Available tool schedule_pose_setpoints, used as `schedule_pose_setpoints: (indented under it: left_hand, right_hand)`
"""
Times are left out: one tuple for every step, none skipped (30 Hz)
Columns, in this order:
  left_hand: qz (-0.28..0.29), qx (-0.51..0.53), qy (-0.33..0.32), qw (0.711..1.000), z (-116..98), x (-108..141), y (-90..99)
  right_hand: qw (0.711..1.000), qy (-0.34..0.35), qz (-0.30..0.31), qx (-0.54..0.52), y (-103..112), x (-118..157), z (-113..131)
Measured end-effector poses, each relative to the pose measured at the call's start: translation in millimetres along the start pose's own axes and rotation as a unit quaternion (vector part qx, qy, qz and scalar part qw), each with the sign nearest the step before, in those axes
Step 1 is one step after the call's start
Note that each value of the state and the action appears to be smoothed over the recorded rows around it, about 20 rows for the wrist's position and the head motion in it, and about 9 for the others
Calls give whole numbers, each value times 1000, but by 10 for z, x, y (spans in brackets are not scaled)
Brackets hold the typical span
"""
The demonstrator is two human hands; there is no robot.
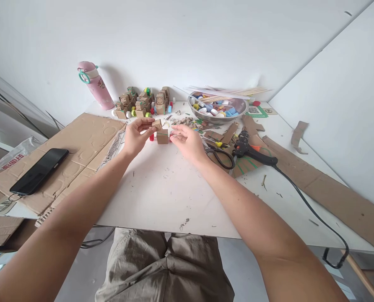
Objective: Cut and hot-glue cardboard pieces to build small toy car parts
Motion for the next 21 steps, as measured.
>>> schedule_pose_setpoints:
  left_hand:
    - [-1, -13, -7, 1000, 15, -33, 17]
    - [-1, -23, -13, 1000, 29, -57, 25]
    - [-1, -33, -17, 999, 44, -75, 23]
    - [0, -41, -19, 999, 58, -85, 13]
    - [1, -50, -21, 999, 71, -89, -1]
    - [3, -61, -23, 998, 83, -90, -17]
    - [7, -76, -27, 997, 95, -88, -32]
    - [12, -95, -32, 995, 108, -86, -44]
    - [17, -116, -38, 992, 121, -84, -52]
    - [20, -140, -44, 989, 136, -83, -54]
    - [22, -164, -51, 985, 151, -83, -52]
    - [23, -187, -57, 980, 167, -84, -47]
    - [24, -209, -62, 976, 182, -86, -39]
    - [27, -229, -67, 971, 196, -89, -31]
    - [32, -247, -71, 966, 209, -92, -23]
    - [37, -260, -74, 962, 221, -94, -16]
    - [42, -270, -76, 959, 232, -96, -11]
    - [47, -276, -77, 957, 243, -98, -9]
    - [50, -280, -79, 955, 255, -99, -8]
    - [53, -283, -81, 954, 268, -100, -10]
    - [54, -284, -85, 953, 283, -102, -14]
  right_hand:
    - [1000, 6, -1, 12, 10, -8, -13]
    - [1000, 13, -1, 26, 18, -15, -23]
    - [999, 20, -1, 41, 25, -22, -31]
    - [998, 28, 0, 56, 30, -28, -38]
    - [997, 34, -1, 71, 34, -33, -43]
    - [996, 39, -2, 84, 37, -36, -48]
    - [994, 43, -3, 97, 39, -37, -51]
    - [993, 45, -3, 108, 39, -37, -55]
    - [992, 47, -3, 118, 38, -35, -57]
    - [991, 48, -2, 126, 36, -31, -59]
    - [990, 50, 0, 133, 33, -27, -59]
    - [989, 51, 3, 139, 29, -21, -56]
    - [988, 51, 6, 144, 24, -15, -53]
    - [987, 49, 9, 150, 18, -9, -47]
    - [987, 47, 12, 156, 11, -3, -40]
    - [986, 45, 16, 162, 4, 3, -32]
    - [985, 44, 19, 168, -3, 8, -25]
    - [984, 45, 23, 173, -10, 12, -19]
    - [983, 48, 27, 178, -15, 14, -16]
    - [981, 51, 31, 183, -18, 15, -17]
    - [980, 56, 33, 188, -19, 13, -20]
Point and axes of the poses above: each hand's wrist, its own x-axis away from the middle knuckle, its own y-axis out of the back of the hand, z = x × y, the point moved 1 cm from there along -x, towards the middle knuckle, and after that the axes turned 11 degrees about -x, right-handed, at the moved point
